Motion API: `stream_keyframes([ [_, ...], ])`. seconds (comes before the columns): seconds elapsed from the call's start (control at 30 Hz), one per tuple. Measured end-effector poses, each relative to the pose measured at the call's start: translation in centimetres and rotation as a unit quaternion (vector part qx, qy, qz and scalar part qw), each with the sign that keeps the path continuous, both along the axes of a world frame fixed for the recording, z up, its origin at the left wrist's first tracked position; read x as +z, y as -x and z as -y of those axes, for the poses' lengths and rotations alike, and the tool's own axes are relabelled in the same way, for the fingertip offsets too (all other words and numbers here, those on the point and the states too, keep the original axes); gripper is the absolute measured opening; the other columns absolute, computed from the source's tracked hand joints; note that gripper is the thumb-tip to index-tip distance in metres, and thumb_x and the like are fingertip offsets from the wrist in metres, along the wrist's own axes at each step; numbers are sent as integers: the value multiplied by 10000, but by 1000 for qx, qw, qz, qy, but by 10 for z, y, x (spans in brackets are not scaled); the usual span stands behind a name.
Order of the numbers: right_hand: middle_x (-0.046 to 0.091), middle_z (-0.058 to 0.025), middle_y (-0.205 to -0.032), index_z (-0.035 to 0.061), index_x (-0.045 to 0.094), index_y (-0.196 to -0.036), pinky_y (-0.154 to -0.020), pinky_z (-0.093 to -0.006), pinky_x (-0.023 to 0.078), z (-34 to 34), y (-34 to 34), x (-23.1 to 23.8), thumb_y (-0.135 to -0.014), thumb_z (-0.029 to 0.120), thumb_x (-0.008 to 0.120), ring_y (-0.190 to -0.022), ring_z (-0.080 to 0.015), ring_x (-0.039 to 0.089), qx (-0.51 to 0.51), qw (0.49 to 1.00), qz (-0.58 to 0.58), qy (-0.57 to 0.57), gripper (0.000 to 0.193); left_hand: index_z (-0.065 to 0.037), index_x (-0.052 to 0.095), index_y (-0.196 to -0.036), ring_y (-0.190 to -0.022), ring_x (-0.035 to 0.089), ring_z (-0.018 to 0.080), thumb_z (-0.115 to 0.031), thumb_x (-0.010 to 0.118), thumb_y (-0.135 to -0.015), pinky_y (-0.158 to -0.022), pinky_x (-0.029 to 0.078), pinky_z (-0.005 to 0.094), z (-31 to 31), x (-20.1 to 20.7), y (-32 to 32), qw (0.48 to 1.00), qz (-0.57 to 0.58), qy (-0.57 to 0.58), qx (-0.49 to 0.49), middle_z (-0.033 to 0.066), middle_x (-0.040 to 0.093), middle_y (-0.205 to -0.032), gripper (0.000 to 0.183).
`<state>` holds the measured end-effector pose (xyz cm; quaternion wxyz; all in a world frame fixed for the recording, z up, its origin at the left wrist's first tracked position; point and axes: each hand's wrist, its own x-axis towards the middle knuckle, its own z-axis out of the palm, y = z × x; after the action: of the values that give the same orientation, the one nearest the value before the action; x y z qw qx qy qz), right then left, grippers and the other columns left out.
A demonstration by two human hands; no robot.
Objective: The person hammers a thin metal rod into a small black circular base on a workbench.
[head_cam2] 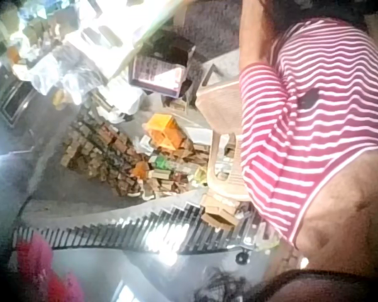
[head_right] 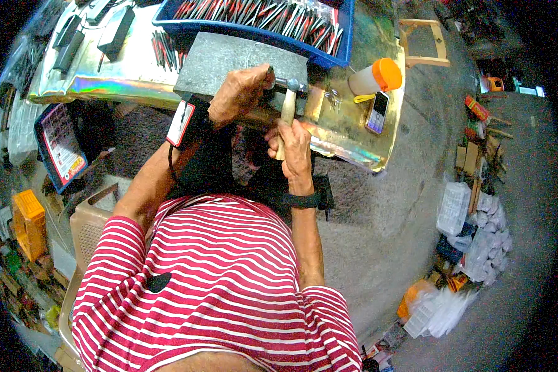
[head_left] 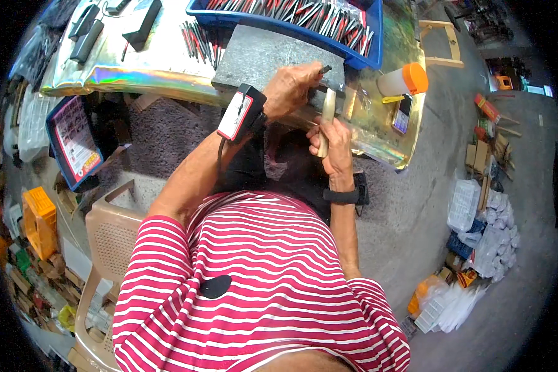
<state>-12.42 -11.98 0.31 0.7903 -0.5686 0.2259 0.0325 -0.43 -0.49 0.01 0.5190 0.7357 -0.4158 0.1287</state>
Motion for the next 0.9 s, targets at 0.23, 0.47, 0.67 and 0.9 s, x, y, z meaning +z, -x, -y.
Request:
stream_keyframes([
  [0.23,491,-78,-598,17,450,-811,-347,-200,363,0,-2,0,-817,160,455,-447,-83,433,4,1000,-6,3,143,-47,423,-790,-580,501,305,26,512,-651,-499,414,324,-2,4,1,999,-26,-11,-21,121,478,-639,180],
  [0.47,479,-64,-583,2,458,-774,-316,-169,315,8,-1,19,-820,140,455,-416,-62,396,-4,999,1,53,146,-54,417,-800,-607,527,322,-14,531,-663,-491,419,352,-2,7,1,999,-25,-41,-11,132,511,-656,182],
  [0.67,474,-16,-594,5,473,-802,-345,-198,322,10,2,86,-857,189,441,-437,-56,417,53,944,44,321,194,-54,418,-793,-608,527,323,-19,517,-685,-498,420,357,1,-1,2,999,-23,-42,22,141,506,-648,151],
  [0.9,538,-138,-664,-4,486,-906,-496,-332,414,19,9,114,-804,122,517,-570,-256,554,66,767,183,612,165,-26,401,-795,-620,533,309,14,484,-699,-507,420,372,-1,4,1,998,-22,-50,-17,136,486,-640,133],
])
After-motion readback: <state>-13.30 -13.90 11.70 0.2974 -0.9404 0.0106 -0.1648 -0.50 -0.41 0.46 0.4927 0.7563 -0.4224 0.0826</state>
